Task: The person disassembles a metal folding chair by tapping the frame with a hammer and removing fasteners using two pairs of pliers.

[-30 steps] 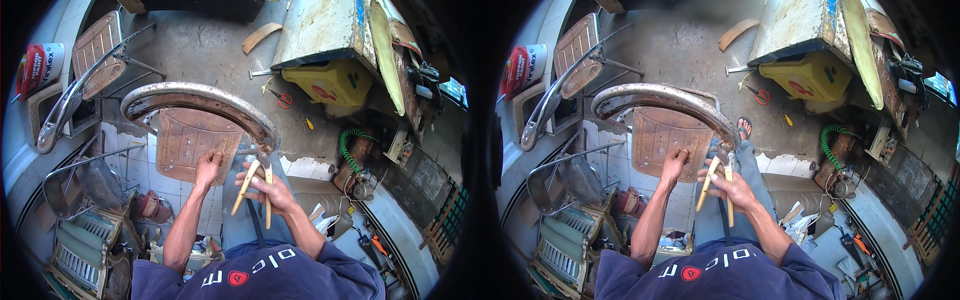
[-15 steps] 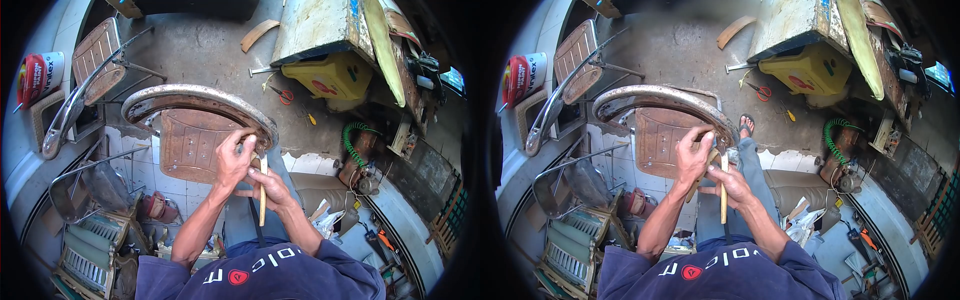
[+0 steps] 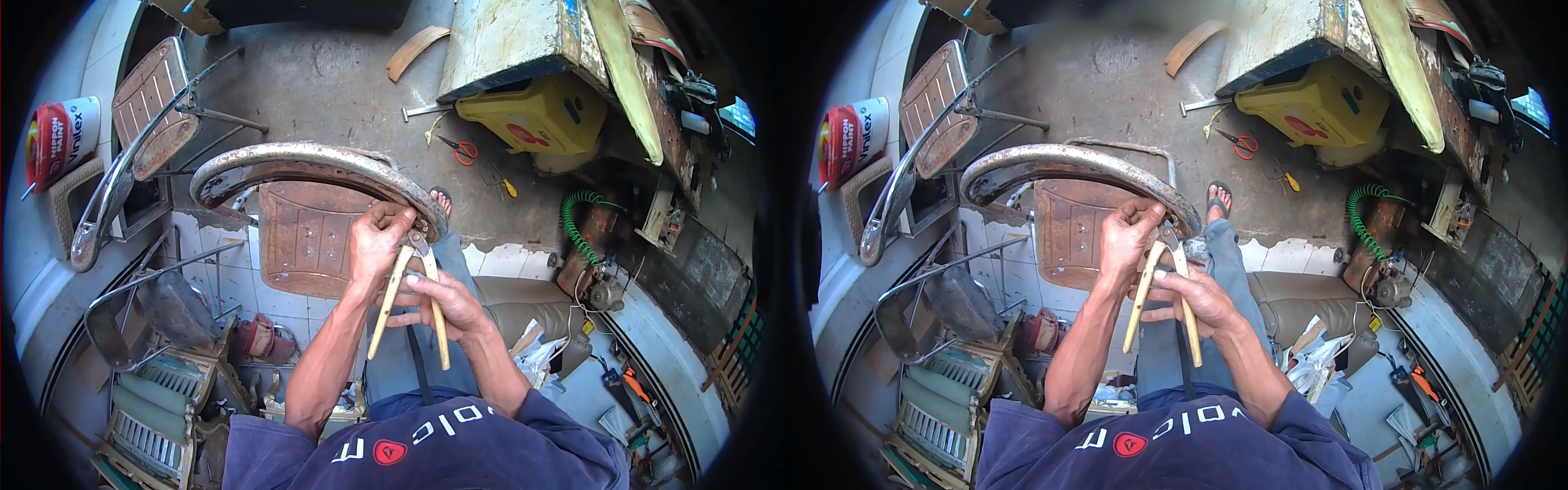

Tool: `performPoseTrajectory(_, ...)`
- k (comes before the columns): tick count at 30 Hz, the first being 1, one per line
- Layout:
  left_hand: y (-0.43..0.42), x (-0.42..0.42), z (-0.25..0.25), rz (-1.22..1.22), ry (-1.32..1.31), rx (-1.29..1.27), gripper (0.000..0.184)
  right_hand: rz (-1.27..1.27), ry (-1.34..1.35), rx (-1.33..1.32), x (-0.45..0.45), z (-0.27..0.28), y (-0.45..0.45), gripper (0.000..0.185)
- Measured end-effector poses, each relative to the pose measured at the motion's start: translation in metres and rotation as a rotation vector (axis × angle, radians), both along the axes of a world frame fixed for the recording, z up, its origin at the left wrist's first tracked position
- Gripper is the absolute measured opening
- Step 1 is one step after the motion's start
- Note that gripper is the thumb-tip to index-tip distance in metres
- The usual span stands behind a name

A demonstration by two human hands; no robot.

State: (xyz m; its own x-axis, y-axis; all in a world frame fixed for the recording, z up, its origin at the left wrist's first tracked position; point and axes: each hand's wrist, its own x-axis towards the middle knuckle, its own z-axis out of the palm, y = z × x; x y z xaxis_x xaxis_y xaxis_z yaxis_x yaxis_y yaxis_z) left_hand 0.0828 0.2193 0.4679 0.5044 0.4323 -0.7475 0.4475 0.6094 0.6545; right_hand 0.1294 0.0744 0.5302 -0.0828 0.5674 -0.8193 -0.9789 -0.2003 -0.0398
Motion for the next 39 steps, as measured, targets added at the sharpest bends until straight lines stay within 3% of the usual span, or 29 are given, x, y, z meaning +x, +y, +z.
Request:
performPoseTrajectory(5, 0.014, -0.005, -0.011, -0.08, -0.004, -0.168, 0.024, 0.03, -0.027, 0.051, 0.008, 0.002, -0.007, 0.044)
performPoseTrajectory(7, 0.02, -0.002, -0.01, -0.139, -0.002, -0.226, 0.024, -0.08, 0.072, 0.117, 0.012, 0.003, -0.006, 0.051)
performPoseTrajectory(10, 0.031, 0.003, 0.003, -0.168, 0.026, -0.319, 0.026, -0.101, 0.108, 0.061, 0.013, 0.008, -0.002, 0.046)
performPoseTrajectory(16, 0.034, 0.005, -0.004, -0.179, -0.002, -0.314, 0.029, -0.106, 0.162, -0.029, 0.004, 0.002, -0.001, 0.037)
performPoseTrajectory(19, 0.035, 0.004, -0.003, -0.178, -0.009, -0.279, 0.025, -0.108, 0.122, -0.158, 0.016, 0.027, 0.021, 0.035)
performPoseTrajectory(25, 0.035, 0.003, -0.005, -0.158, -0.036, -0.291, 0.02, -0.176, 0.169, -0.094, 0.007, 0.019, 0.024, 0.03)
performPoseTrajectory(28, 0.032, -0.002, -0.012, -0.189, -0.056, -0.263, 0.021, -0.155, 0.008, -0.244, -0.003, 0.025, 0.037, 0.019)
performPoseTrajectory(39, 0.018, -0.036, -0.028, -0.106, -0.075, -0.314, 0.025, -0.263, -0.326, -0.244, -0.056, -0.029, 0.042, 0.015)
